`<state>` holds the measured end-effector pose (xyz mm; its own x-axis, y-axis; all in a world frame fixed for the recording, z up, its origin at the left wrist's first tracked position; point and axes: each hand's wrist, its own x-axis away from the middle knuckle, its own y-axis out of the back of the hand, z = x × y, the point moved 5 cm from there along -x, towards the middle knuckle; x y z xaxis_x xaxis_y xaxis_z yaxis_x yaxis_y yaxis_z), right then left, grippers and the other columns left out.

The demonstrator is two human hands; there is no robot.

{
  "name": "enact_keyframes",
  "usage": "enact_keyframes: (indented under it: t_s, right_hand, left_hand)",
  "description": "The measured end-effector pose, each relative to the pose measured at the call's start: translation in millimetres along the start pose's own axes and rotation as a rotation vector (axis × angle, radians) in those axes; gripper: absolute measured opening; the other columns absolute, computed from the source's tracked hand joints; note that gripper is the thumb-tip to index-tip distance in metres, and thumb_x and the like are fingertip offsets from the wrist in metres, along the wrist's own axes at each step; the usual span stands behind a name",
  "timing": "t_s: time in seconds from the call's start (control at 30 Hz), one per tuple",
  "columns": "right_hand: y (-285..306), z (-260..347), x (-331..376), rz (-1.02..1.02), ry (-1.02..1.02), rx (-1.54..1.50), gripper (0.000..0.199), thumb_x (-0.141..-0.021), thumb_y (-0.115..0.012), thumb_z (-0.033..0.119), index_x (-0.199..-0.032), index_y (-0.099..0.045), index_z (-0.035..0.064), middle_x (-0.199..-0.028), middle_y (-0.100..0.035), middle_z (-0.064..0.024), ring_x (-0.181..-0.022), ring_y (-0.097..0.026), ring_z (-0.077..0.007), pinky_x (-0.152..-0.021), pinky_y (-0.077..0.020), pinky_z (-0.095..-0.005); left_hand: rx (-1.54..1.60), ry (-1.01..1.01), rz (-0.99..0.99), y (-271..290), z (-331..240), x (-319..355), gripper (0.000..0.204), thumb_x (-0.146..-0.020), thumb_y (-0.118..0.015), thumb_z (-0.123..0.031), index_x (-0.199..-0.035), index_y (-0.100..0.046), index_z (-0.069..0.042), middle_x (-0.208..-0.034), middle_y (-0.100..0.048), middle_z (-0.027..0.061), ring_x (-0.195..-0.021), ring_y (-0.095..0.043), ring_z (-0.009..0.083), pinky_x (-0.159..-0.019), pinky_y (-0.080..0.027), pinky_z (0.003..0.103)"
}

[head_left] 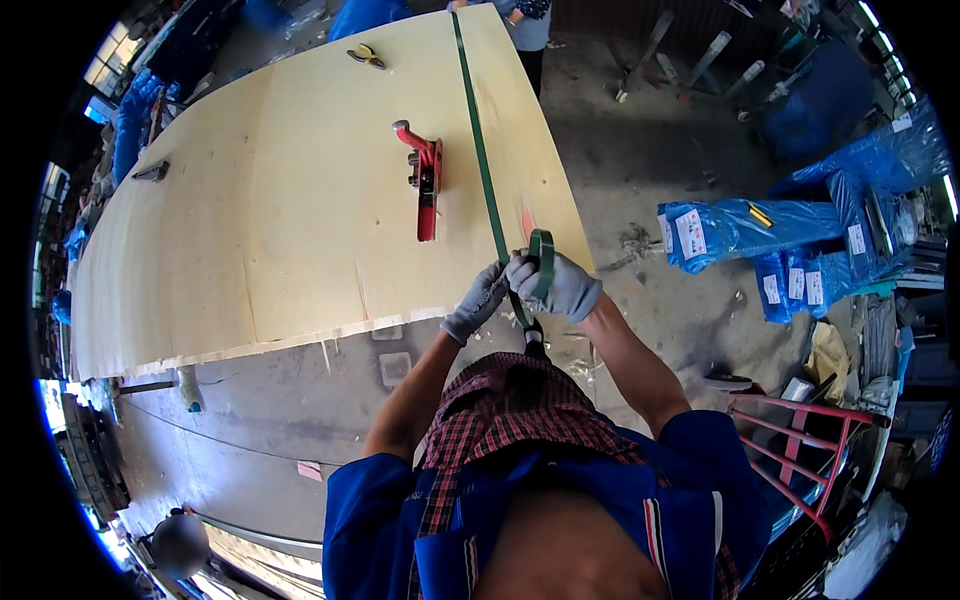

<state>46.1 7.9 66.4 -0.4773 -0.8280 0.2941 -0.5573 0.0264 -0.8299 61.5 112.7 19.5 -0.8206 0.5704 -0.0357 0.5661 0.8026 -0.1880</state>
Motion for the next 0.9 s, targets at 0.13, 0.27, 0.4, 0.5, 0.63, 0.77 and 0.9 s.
enact_keyframes:
  t_s: [0.13, 0.27, 0.4, 0.5, 0.63, 0.77, 0.9]
  right_hand:
    - [9, 34, 18, 0.024, -0.041, 0.419, 0.048, -0.093, -0.044, 0.051, -0.084, -0.056, 0.0054, -0.068, -0.051, -0.0003, -0.05, -0.04, -0.0064, -0.042, -0.0353, -0.0191]
    - [-26, 73, 40, -0.603, 0.817, 1.5, 0.044, -0.092, -0.048, 0.051, -0.082, -0.059, 0.0094, -0.069, -0.057, 0.0011, -0.056, -0.052, -0.0077, -0.049, -0.0401, -0.0213]
    - [-33, 112, 14, -0.305, 0.82, 1.345, 0.024, -0.091, -0.057, 0.032, -0.086, -0.058, 0.0083, -0.072, -0.059, 0.0002, -0.058, -0.054, -0.008, -0.055, -0.0441, -0.0207]
    - [-50, 125, -2, -0.087, 0.885, 1.166, 0.026, -0.094, -0.053, 0.033, -0.09, -0.056, 0.0079, -0.074, -0.059, -0.0012, -0.06, -0.056, -0.0089, -0.053, -0.0452, -0.0226]
    - [-63, 104, -24, -0.15, 0.82, 1.449, 0.036, -0.095, -0.049, 0.041, -0.092, -0.058, 0.0069, -0.076, -0.057, 0.0002, -0.068, -0.054, -0.0073, -0.061, -0.0442, -0.0215]
    - [-79, 106, -33, -0.127, 0.777, 1.7, 0.035, -0.095, -0.051, 0.04, -0.086, -0.054, 0.0062, -0.073, -0.054, 0.001, -0.065, -0.051, -0.0069, -0.06, -0.0436, -0.022]
    - [-101, 104, -17, -0.334, 0.836, 1.885, 0.033, -0.094, -0.055, 0.036, -0.082, -0.055, 0.005, -0.072, -0.057, -0.0006, -0.062, -0.055, -0.0067, -0.055, -0.0463, -0.0227]
  left_hand:
    - [-0.056, 0.005, -0.242, -9, 13, -23, 0.023, -0.096, -0.052, -0.024, -0.095, -0.059, -0.002, -0.077, -0.055, -0.0037, -0.068, -0.046, 0.0056, -0.059, -0.039, 0.022]
    - [-0.074, 0.125, -0.359, -11, 22, -25, 0.029, -0.095, -0.053, -0.031, -0.086, -0.061, -0.004, -0.071, -0.056, -0.0012, -0.064, -0.048, 0.0069, -0.057, -0.04, 0.024]
    - [-0.247, 0.169, -0.335, -18, 17, -27, 0.029, -0.096, -0.051, -0.029, -0.088, -0.06, -0.003, -0.072, -0.058, -0.0009, -0.066, -0.051, 0.0069, -0.06, -0.042, 0.023]
    - [-0.388, 0.165, -0.354, -22, 5, -17, 0.027, -0.096, -0.05, -0.026, -0.088, -0.062, -0.003, -0.075, -0.06, 0.0027, -0.068, -0.053, 0.0099, -0.063, -0.044, 0.025]
    - [-0.336, 0.0, -0.374, -29, -34, -30, 0.028, -0.095, -0.049, -0.027, -0.09, -0.065, -0.004, -0.081, -0.062, 0.0021, -0.075, -0.052, 0.0154, -0.076, -0.042, 0.029]
    - [0.163, 0.124, -0.425, -35, -51, -34, 0.034, -0.097, -0.049, -0.032, -0.105, -0.058, 0.0, -0.074, -0.052, -0.0023, -0.065, -0.046, 0.006, -0.066, -0.046, 0.023]
    - [0.249, 0.104, -0.471, -21, -43, -28, 0.037, -0.096, -0.051, -0.034, -0.108, -0.057, 0.001, -0.067, -0.042, -0.0051, -0.059, -0.042, 0.0034, -0.061, -0.045, 0.022]
